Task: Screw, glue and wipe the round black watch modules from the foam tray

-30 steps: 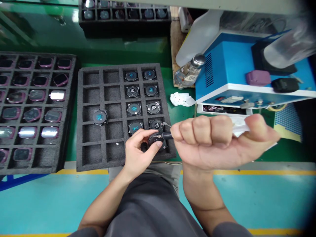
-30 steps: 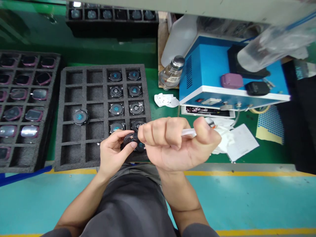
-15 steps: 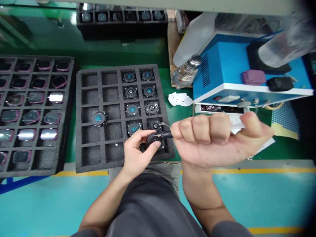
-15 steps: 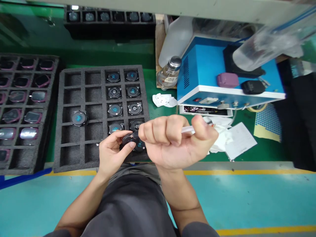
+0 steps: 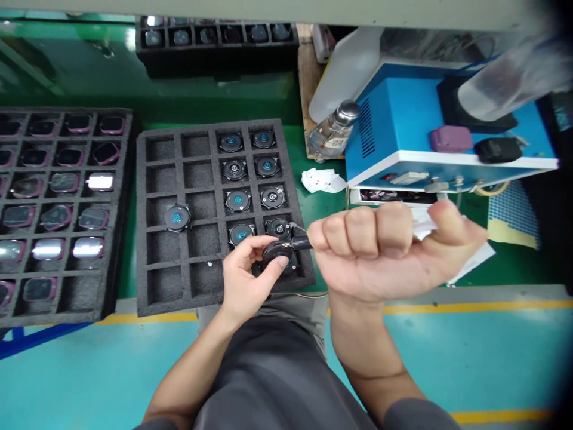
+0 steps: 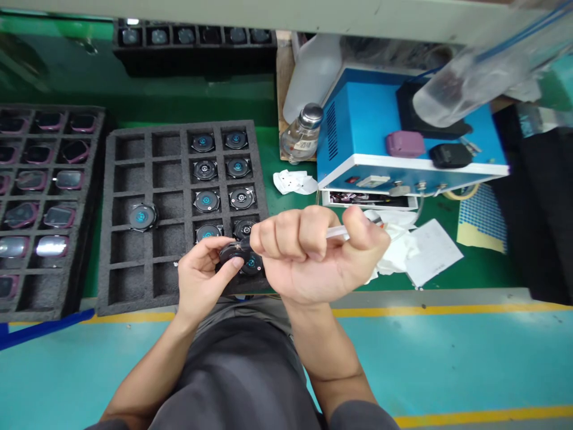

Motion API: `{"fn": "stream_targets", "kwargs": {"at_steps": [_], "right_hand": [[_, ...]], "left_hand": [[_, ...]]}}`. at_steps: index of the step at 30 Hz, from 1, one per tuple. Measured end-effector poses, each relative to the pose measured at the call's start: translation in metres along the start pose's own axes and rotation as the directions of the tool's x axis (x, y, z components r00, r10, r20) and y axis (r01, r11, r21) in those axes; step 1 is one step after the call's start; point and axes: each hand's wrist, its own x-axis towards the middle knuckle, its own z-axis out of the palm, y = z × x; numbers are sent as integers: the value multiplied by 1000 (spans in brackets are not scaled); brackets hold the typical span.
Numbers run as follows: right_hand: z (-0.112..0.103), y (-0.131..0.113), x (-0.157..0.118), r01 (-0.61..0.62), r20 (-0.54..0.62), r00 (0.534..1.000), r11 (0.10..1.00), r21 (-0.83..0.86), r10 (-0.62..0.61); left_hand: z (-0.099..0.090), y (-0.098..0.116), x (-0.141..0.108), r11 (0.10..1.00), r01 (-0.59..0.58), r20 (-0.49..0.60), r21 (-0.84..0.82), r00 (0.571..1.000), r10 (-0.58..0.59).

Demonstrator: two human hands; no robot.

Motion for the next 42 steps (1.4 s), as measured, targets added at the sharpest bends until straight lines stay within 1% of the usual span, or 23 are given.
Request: {"fn": "stream_targets", "kwargs": {"at_steps": [3, 6, 11, 15, 17, 25, 42], "right_hand": [[0, 0, 0, 5, -6, 1000, 1000, -10, -5], [-1, -1, 0, 1, -38, 999, 1000, -19, -2], [-1, -2, -1, 3, -17, 1000, 1000, 2, -3], [1, -3, -2, -1, -75, 997, 1000, 4, 1], [2, -4, -2, -5, -86, 996, 1000, 2, 5], [0, -5, -2, 5, -57, 998, 1000, 14, -4], [-1, -6, -4, 38, -38, 999, 999, -17, -38]], "left_hand": [[0, 1, 1, 1000, 7, -7, -7, 1000, -7], [0, 1, 1, 1000, 17, -14, -22, 1000, -17], [1, 1, 2, 999, 22, -15, -45, 1000, -23], [1, 0, 2, 997, 30, -21, -70, 999, -31], [1, 0, 1, 996, 33, -22, -78, 999, -35], [1, 0, 0, 996, 33, -25, -88, 999, -35], [0, 0, 1, 989, 22, -37, -143, 999, -27]]}}
